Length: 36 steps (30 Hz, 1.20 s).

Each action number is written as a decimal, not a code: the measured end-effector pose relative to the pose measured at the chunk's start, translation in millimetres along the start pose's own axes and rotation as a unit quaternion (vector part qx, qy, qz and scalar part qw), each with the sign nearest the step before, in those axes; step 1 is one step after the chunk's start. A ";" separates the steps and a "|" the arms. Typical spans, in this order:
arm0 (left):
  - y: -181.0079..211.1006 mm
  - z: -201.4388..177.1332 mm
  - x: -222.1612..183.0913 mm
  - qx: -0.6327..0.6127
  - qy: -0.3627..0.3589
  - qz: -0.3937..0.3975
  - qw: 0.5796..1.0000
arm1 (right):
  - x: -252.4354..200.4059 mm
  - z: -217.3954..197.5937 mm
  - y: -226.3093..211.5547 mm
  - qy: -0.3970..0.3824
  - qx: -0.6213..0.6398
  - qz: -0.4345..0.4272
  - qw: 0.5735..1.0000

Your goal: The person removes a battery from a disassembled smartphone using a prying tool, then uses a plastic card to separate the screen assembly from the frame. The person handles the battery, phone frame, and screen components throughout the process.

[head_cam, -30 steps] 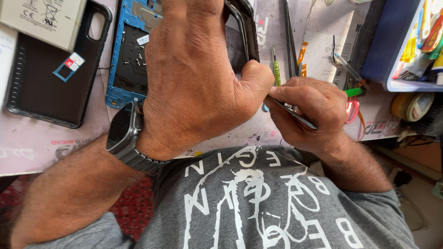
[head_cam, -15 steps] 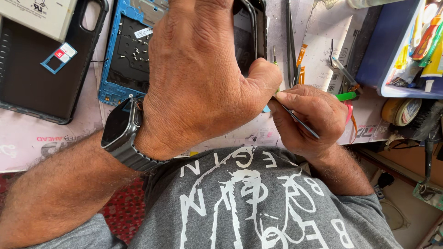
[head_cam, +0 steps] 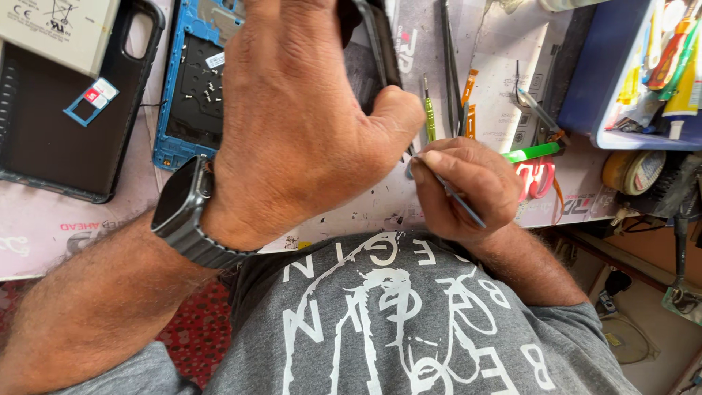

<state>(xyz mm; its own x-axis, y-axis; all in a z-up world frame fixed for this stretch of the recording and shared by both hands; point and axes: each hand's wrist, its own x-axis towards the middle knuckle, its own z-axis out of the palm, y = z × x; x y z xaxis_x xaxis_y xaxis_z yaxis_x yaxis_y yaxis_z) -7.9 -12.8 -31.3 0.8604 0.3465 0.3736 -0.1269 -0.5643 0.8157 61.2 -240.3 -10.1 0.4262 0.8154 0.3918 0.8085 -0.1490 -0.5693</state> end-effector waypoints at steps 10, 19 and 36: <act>-2.8 -2.0 2.1 0.007 -0.002 0.009 1.000 | -11.4 -12.4 -14.1 0.014 -0.048 0.058 0.997; -0.3 -2.6 4.1 0.005 -0.005 0.016 1.000 | -11.1 -12.7 -29.0 -0.016 -0.015 0.148 0.989; -3.5 -3.1 10.7 0.015 -0.013 0.010 1.000 | -7.6 -9.2 -23.6 -0.039 -0.071 0.138 0.987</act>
<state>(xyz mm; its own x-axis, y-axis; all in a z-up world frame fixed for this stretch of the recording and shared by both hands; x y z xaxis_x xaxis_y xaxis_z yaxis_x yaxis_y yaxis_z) 0.2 -4.8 -28.8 0.8708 0.3152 0.3772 -0.1299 -0.5925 0.7950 42.7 -248.1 7.0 0.6102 0.7724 0.1764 0.7172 -0.4439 -0.5372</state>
